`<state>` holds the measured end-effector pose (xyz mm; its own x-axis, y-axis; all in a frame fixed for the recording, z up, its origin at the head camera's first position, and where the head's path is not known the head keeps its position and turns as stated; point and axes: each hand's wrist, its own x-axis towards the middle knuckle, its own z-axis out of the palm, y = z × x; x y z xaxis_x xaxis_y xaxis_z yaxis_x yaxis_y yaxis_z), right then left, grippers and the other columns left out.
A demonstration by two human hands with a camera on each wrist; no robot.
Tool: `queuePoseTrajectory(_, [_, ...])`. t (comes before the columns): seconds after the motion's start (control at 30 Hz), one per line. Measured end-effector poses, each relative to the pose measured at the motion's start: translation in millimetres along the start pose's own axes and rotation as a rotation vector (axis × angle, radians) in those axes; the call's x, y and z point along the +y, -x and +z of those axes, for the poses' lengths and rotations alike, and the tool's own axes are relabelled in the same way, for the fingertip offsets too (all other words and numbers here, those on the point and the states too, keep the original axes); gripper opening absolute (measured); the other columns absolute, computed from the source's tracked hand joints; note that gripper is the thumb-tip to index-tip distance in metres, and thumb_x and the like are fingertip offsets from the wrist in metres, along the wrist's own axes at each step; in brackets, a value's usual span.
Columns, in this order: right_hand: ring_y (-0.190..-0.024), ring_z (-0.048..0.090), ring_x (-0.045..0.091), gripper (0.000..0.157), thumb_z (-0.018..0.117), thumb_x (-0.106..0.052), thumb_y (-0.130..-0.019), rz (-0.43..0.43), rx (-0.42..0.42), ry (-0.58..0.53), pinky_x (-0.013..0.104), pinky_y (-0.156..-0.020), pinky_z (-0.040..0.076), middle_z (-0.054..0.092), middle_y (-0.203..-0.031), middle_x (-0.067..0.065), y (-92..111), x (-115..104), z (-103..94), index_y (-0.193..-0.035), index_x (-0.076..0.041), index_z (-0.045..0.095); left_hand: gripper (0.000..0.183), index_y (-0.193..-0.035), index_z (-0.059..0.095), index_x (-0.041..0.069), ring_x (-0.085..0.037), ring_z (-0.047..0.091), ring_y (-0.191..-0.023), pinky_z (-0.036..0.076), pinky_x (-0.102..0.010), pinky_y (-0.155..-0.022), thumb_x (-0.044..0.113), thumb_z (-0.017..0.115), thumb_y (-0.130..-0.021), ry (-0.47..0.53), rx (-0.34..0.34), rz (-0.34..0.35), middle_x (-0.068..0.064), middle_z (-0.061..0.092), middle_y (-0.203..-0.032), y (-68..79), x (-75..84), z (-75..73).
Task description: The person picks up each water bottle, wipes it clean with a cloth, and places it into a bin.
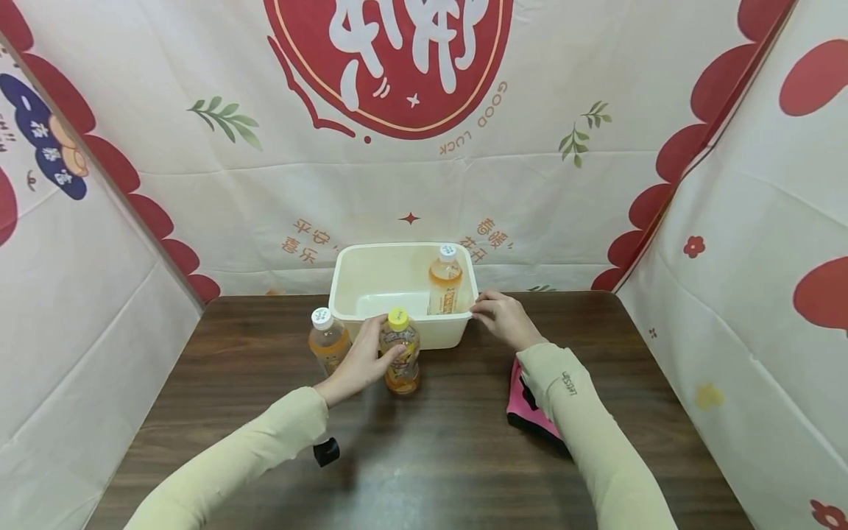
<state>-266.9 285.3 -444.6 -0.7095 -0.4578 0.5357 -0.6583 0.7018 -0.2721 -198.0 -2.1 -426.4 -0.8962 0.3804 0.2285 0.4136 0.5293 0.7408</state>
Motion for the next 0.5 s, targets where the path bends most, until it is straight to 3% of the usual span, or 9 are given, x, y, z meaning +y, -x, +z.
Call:
queuePoseTrajectory(0.23, [-0.083,0.061,0.025,0.014,0.074,0.001,-0.070,0.008,-0.018,-0.007,0.039,-0.071,0.051,0.063,-0.090,0.012,2,0,-4.0,-0.083,-0.002,0.071,0.055,-0.131,0.034,0.001,-0.031,0.040,-0.111,0.041,-0.042,-0.092,0.026,0.059,-0.088,-0.024,0.006,0.000,-0.019,0.038,-0.121,0.7,-4.3,6.7])
queuePoseTrajectory(0.37, [-0.090,0.059,0.024,0.017,0.071,-0.008,-0.077,0.030,-0.133,0.036,0.040,-0.076,0.050,0.060,-0.099,0.010,2,-5,-12.9,-0.094,-0.006,0.069,0.053,-0.130,0.034,0.001,-0.031,0.039,-0.109,0.041,-0.043,-0.092,0.025,0.057,-0.089,-0.032,-0.002,-0.002,-0.019,0.037,-0.120,0.3,-5.0,6.1])
queuePoseTrajectory(0.5, [-0.106,0.054,0.031,0.035,0.069,-0.019,-0.080,0.006,-0.233,0.130,0.047,-0.086,0.045,0.055,-0.117,0.016,11,-12,-30.2,-0.112,-0.008,0.063,0.052,-0.130,0.034,0.001,-0.030,0.039,-0.109,0.041,-0.044,-0.092,0.025,0.057,-0.089,-0.037,-0.014,0.006,-0.018,0.036,-0.119,0.6,-5.6,4.5])
